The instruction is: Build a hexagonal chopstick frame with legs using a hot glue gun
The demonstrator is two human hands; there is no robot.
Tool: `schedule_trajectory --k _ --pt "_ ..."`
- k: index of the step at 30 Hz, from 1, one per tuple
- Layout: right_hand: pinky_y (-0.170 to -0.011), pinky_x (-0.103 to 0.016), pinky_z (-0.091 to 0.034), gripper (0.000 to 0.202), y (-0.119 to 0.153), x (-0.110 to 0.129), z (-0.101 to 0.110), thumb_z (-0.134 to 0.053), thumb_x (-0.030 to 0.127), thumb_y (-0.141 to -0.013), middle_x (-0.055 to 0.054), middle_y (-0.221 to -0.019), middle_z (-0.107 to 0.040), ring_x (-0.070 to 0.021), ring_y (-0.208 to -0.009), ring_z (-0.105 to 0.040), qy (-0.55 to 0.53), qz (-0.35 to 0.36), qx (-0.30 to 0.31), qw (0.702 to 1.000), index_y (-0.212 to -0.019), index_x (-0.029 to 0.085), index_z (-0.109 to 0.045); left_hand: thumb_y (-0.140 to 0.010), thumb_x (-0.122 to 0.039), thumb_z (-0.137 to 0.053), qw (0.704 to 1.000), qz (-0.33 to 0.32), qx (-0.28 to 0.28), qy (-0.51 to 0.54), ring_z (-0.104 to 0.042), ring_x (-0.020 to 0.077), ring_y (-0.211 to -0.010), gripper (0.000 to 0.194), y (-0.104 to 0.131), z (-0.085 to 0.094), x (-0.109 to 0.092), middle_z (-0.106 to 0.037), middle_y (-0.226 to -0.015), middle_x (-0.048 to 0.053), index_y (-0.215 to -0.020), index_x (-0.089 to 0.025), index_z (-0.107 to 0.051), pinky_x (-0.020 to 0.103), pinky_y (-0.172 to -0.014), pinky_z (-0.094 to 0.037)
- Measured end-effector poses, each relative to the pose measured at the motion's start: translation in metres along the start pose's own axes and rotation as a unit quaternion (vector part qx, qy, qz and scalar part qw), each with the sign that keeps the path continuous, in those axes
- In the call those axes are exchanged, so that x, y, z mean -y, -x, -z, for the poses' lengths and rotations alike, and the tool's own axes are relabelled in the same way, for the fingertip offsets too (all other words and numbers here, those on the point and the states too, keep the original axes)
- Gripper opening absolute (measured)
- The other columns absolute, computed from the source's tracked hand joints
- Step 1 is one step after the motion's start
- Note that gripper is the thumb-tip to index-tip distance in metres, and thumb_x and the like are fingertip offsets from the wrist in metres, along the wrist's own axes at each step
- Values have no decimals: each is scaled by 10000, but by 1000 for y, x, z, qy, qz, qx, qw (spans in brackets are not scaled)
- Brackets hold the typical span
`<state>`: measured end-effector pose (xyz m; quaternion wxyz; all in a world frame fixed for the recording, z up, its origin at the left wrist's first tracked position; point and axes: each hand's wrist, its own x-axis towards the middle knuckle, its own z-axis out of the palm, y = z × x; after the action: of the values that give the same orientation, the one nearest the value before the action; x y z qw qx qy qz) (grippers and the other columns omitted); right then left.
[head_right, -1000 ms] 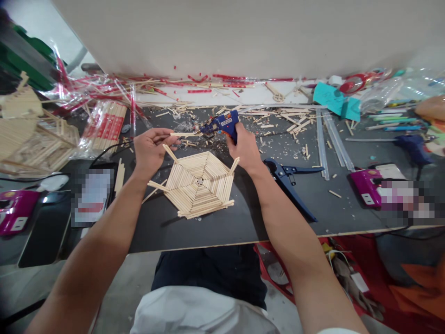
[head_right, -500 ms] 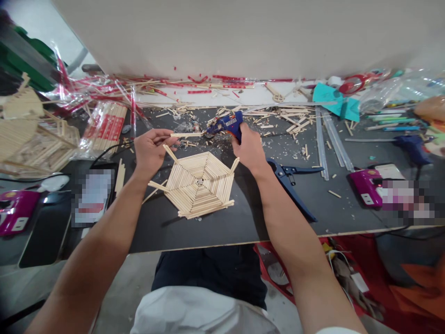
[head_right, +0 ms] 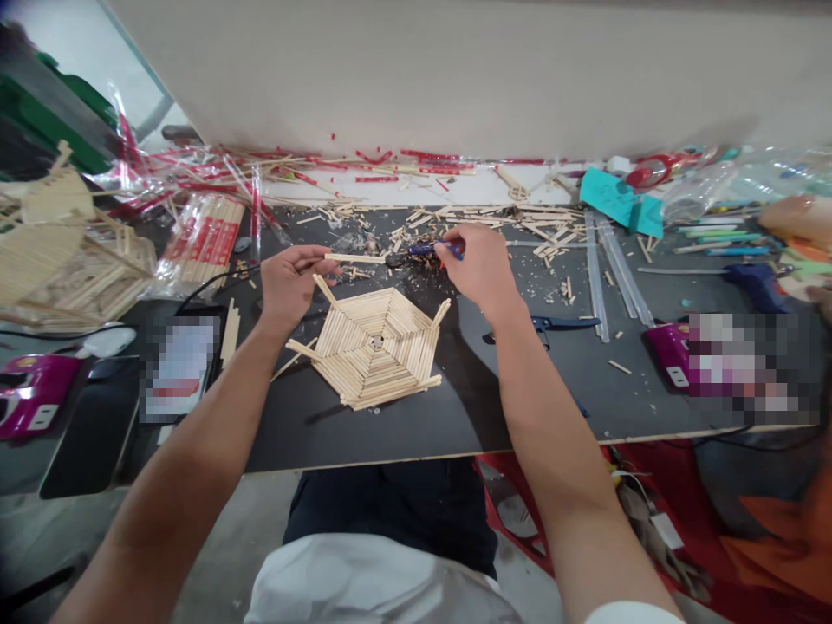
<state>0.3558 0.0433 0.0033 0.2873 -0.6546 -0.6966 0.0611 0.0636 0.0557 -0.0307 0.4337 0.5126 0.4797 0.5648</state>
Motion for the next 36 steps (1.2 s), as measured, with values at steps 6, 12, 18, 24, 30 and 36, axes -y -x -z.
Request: schedule_trajectory --k 6,12,18,24,30,36 --pt "-818 -421 -550 178 -20 50 24 -629 330 -929 -85 -937 -774 -230 -797 -674 -84 120 57 988 -918 220 -767 -776 -133 -768 1000 -2 13 -8 -795 199 -737 113 1 0 1 -774 -740 21 -871 -192 -751 280 -655 -653" --pt "-872 -415 -506 173 -43 108 26 -626 340 -941 -63 -905 -759 -243 -874 -665 -37 275 181 943 -847 255 -745 -759 -135 -791 1000 -7 5 -1 -787 180 -709 123 -2 1 3 -786 -756 11 -848 -205 -743 268 -662 -648" --pt "-765 -368 -436 142 -56 147 8 -677 275 -905 -52 -869 -704 -223 -840 -629 45 337 186 922 -770 235 -698 -727 -108 -776 999 5 -10 35 -750 147 -623 139 -3 -3 4 -777 -740 -6 -806 -209 -722 231 -566 -597" --pt "-750 -336 -417 140 -34 182 38 -640 205 -952 -44 -830 -694 -190 -817 -596 29 375 206 904 -837 184 -717 -781 -75 -746 996 -40 -54 -50 -738 156 -684 160 4 3 -14 -717 -641 -28 -705 -189 -664 240 -624 -608" --pt "-757 -288 -392 214 1 192 56 -562 246 -1051 -42 -925 -677 -155 -831 -598 48 433 247 865 -980 141 -734 -766 -17 -743 987 -58 -148 12 -725 118 -709 162 -4 15 -38 -772 -727 -17 -806 -170 -709 223 -663 -612" --pt "-733 -310 -432 215 -3 210 24 -572 103 -991 -90 -969 -715 -212 -901 -689 141 434 326 828 -1049 155 -772 -804 -85 -795 948 -211 -233 49 -725 113 -639 199 -13 43 -62 -770 -727 -61 -876 -239 -693 228 -527 -601"
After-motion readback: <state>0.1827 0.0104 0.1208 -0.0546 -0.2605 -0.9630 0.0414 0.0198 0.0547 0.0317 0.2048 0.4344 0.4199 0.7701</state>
